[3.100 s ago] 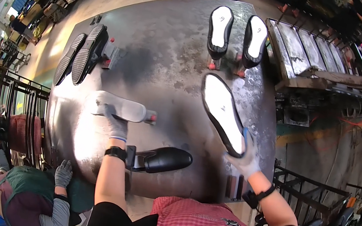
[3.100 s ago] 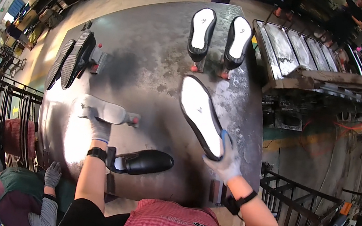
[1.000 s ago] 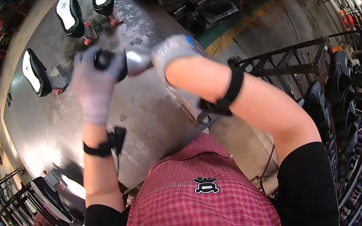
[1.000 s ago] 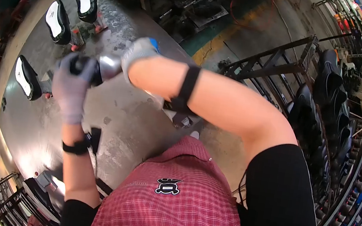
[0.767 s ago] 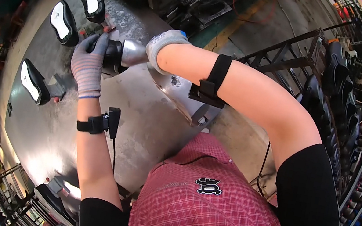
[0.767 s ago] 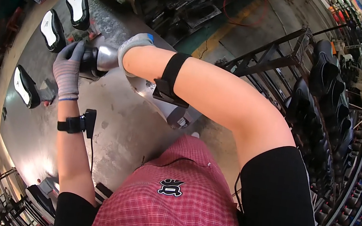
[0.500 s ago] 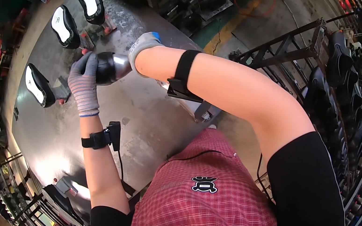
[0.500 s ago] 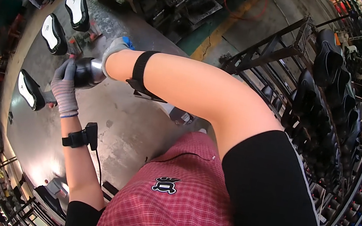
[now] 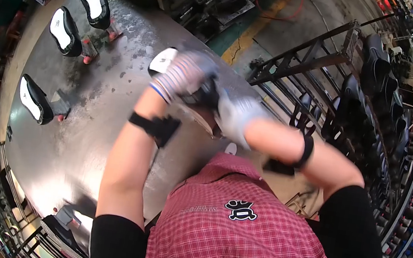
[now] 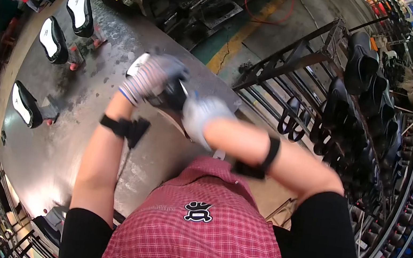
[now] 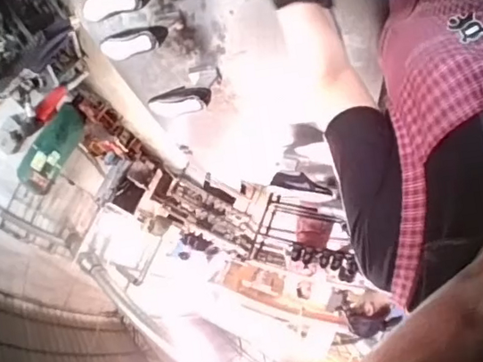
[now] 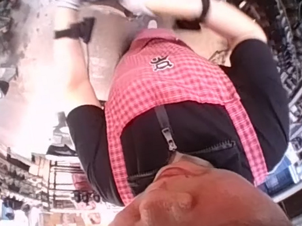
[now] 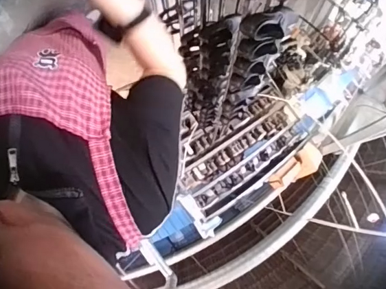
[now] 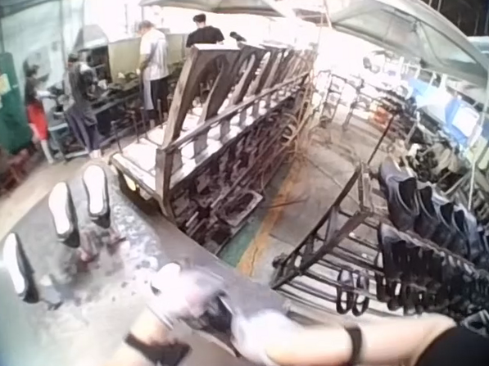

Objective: The recorder is assembling and sanding shoes at a factory workbench alongside other workers.

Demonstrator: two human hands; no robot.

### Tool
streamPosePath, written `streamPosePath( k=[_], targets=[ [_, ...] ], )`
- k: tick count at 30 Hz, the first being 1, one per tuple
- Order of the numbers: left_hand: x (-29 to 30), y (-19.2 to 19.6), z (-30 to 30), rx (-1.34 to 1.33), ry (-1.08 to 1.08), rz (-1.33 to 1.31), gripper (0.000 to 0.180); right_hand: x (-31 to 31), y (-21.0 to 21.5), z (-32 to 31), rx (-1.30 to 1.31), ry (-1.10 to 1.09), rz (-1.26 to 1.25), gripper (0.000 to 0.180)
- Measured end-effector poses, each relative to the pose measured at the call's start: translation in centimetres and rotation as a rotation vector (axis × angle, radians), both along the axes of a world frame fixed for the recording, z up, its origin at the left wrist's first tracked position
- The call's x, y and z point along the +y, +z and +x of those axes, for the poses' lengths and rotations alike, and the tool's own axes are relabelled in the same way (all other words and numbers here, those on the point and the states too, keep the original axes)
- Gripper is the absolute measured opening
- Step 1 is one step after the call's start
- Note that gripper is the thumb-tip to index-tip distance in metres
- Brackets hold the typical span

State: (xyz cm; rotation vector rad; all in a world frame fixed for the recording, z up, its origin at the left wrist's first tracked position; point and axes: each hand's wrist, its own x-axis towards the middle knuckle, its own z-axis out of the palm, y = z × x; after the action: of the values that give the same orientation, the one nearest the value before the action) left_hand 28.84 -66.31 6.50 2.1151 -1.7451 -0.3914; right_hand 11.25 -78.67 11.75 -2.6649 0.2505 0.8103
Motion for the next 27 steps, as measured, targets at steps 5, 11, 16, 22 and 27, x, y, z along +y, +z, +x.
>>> streamPosePath(
  k=[5, 11, 16, 22, 27],
  targets=[
    [-3.0, 0.5, -12.3, -0.118, 0.230, 0.106, 0.029, -0.8, -10.8, -13.3, -0.459, -0.334, 0.262, 0.065],
    [-5.3, 0.8, -16.8, -0.165, 0.257, 0.291, 0.043, 0.1, -22.2, -14.7, -0.566, -0.420, 0.217, 0.053],
    [-5.9, -0.1, -16.8, -0.042, 0.334, 0.249, 0.039, -0.4, -25.4, -13.5, -0.355, -0.801, 1.090, 0.062],
    [-1.3, -0.6, -15.5, -0.305, 0.707, -0.538, 0.055, -2.0, -18.4, -9.7, -0.538, -1.034, 1.313, 0.064],
    [2.1, -4.0, -8.8, 1.723, 1.510, -0.958, 0.053, -3.1, -12.2, -11.7, -0.694, 0.200, 0.295, 0.095]
  ],
)
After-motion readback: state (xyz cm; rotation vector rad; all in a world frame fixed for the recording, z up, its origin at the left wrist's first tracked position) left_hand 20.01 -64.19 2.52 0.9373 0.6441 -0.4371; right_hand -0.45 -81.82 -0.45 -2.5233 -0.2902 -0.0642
